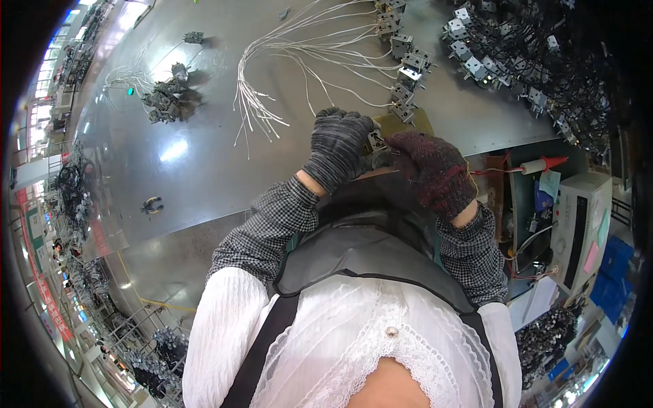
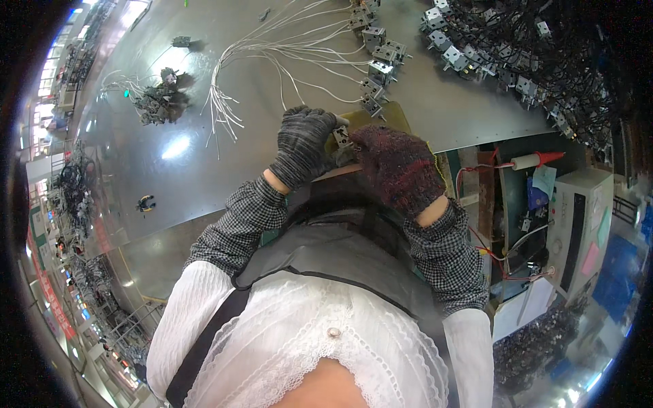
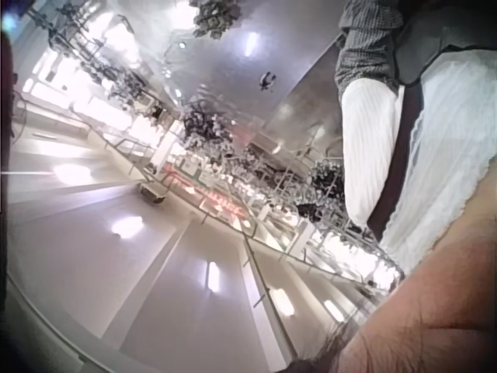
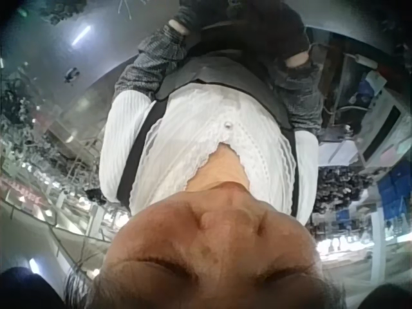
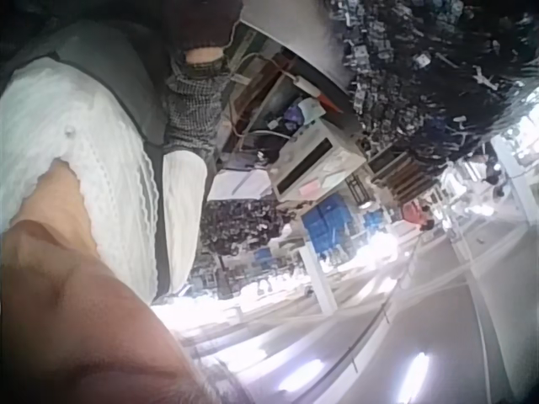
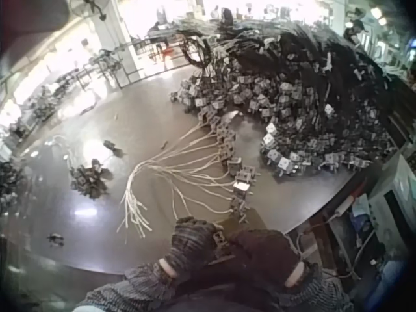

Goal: The person assembles wiring harnesses by hand, combining multiple wires, connectors, and circuit boards into complete electrical components.

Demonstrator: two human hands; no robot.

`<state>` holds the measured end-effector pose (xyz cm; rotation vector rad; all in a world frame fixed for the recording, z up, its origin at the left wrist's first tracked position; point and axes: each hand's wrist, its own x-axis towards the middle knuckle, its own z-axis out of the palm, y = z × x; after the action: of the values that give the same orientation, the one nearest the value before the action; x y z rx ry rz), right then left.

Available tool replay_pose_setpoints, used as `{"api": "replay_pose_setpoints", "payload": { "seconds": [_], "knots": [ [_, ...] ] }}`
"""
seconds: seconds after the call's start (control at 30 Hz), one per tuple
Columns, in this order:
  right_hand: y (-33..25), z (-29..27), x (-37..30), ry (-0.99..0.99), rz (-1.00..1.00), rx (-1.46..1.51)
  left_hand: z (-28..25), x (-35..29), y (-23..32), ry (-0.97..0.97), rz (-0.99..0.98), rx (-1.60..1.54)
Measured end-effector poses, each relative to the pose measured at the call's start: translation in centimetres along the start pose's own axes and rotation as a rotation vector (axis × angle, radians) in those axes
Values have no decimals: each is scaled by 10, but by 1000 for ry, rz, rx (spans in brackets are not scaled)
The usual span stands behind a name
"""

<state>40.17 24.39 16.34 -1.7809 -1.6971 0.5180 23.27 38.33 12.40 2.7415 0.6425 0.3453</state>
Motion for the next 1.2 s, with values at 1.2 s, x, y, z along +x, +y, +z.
{"api": "replay_pose_setpoints", "payload": {
  "seconds": [1.2],
  "knots": [
    [-7,2,2,-23,38,-142,13,5,3,1,-84,-19]
  ]
}}
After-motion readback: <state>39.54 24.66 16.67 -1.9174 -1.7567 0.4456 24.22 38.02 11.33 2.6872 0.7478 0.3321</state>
